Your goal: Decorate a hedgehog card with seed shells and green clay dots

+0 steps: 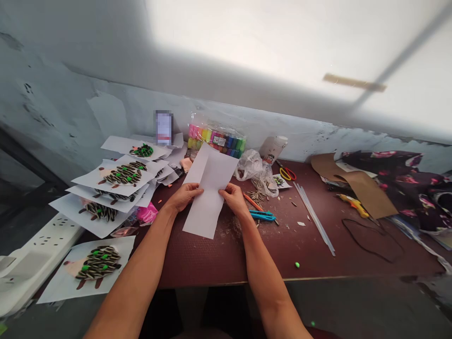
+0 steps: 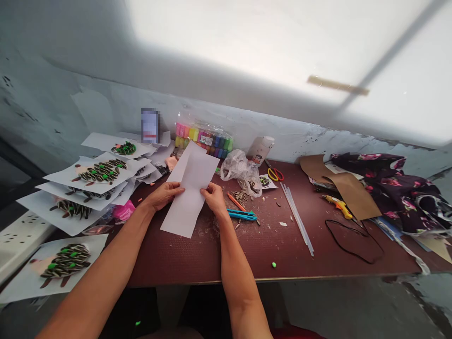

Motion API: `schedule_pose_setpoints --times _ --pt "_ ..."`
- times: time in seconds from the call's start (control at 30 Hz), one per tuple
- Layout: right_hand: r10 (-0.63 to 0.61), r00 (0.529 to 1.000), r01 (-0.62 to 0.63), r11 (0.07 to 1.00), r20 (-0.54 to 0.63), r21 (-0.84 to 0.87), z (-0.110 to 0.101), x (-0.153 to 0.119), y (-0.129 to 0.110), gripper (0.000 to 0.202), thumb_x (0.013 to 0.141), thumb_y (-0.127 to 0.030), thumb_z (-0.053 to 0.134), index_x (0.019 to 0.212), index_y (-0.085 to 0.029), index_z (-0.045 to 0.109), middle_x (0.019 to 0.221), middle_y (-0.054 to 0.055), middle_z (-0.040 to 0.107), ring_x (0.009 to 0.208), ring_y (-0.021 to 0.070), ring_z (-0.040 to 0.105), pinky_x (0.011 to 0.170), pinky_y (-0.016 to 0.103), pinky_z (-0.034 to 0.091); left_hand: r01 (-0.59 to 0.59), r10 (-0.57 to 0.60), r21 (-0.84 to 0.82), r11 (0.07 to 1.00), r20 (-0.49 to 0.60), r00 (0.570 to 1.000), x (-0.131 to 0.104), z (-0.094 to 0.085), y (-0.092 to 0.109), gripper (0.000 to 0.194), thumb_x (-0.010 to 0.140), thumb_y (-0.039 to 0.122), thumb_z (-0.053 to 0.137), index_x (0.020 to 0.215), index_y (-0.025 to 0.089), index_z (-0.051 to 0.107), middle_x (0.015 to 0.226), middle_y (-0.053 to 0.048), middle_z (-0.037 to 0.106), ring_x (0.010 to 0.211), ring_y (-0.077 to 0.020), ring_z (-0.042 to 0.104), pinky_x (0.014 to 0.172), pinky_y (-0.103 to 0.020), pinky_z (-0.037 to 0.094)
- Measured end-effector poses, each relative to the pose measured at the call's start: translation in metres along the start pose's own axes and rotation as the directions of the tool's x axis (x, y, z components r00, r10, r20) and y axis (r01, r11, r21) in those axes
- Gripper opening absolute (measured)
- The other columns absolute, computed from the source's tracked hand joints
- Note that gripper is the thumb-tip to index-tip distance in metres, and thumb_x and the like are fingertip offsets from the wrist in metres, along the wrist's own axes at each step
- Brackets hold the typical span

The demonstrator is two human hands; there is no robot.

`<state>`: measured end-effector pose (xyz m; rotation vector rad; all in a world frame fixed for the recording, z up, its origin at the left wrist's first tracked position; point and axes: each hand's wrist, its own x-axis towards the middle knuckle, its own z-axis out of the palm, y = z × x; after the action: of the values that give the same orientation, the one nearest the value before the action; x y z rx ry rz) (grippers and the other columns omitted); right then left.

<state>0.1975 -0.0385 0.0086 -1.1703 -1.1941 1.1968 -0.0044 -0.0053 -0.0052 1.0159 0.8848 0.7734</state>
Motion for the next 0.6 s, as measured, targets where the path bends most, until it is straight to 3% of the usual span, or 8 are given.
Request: schedule_pose_setpoints --times 0.1,0.2,0.3,0.47,0.6 --pt "-0.03 0.991 0.031 1.0 -0.133 0.006 -0.003 0.002 0.002 0.02 0.065 -0.03 0.065 0.08 -0.017 0.067 0.068 -0.001 0.067 0.058 0.0125 0.055 0.054 0.022 0.042 0.008 -0.008 -0.019 1.0 -0.019 1.0 -0.003 0.001 0.004 0.054 0.058 0.043 0.088 0.101 0.015 0.069 0.089 -0.007 0.077 0.076 -0.0213 0.071 0.066 -0.03 0.056" --pt "-0.061 0.943 0.072 0.997 -0.326 0.022 -0.008 0.007 0.003 0.021 0.064 -0.034 0.067 0.076 -0.017 0.064 0.065 -0.002 0.064 0.059 0.0126 0.054 0.055 0.023 0.044 0.02 -0.02 -0.036 0.999 -0.009 1.0 -0.007 -0.001 0.007 0.057 0.051 0.037 0.091 0.098 0.014 0.07 0.088 -0.007 0.077 0.073 -0.0201 0.07 0.064 -0.029 0.056" --pt "-0.044 0.901 0.082 0.994 -0.432 0.07 -0.012 0.009 0.003 0.026 0.063 -0.038 0.068 0.077 -0.017 0.063 0.068 0.0 0.065 0.062 0.0142 0.056 0.058 0.027 0.05 -0.006 0.001 -0.07 0.997 -0.064 0.998 -0.005 -0.004 0.007 0.056 0.046 0.031 0.092 0.094 0.013 0.07 0.086 -0.006 0.076 0.07 -0.0185 0.068 0.062 -0.028 0.056" --pt "-0.024 0.897 0.072 0.993 -0.441 0.093 -0.009 0.007 0.0 0.032 0.062 -0.042 0.07 0.079 -0.017 0.061 0.073 0.001 0.066 0.066 0.0146 0.058 0.058 0.026 0.052 -0.111 0.054 -0.191 0.975 -0.282 0.958 0.004 -0.008 0.003 0.047 0.045 0.023 0.089 0.084 0.014 0.065 0.081 -0.003 0.074 0.067 -0.0158 0.067 0.062 -0.029 0.057" --pt "-0.044 0.906 0.082 0.994 -0.422 0.073 -0.007 0.005 -0.002 0.031 0.067 -0.045 0.065 0.081 -0.019 0.058 0.076 0.001 0.065 0.068 0.0149 0.059 0.057 0.026 0.053 -0.125 0.055 -0.18 0.976 -0.351 0.935 0.007 -0.004 0.0 0.043 0.045 0.021 0.087 0.081 0.014 0.063 0.076 -0.001 0.072 0.063 -0.0146 0.065 0.058 -0.027 0.056"
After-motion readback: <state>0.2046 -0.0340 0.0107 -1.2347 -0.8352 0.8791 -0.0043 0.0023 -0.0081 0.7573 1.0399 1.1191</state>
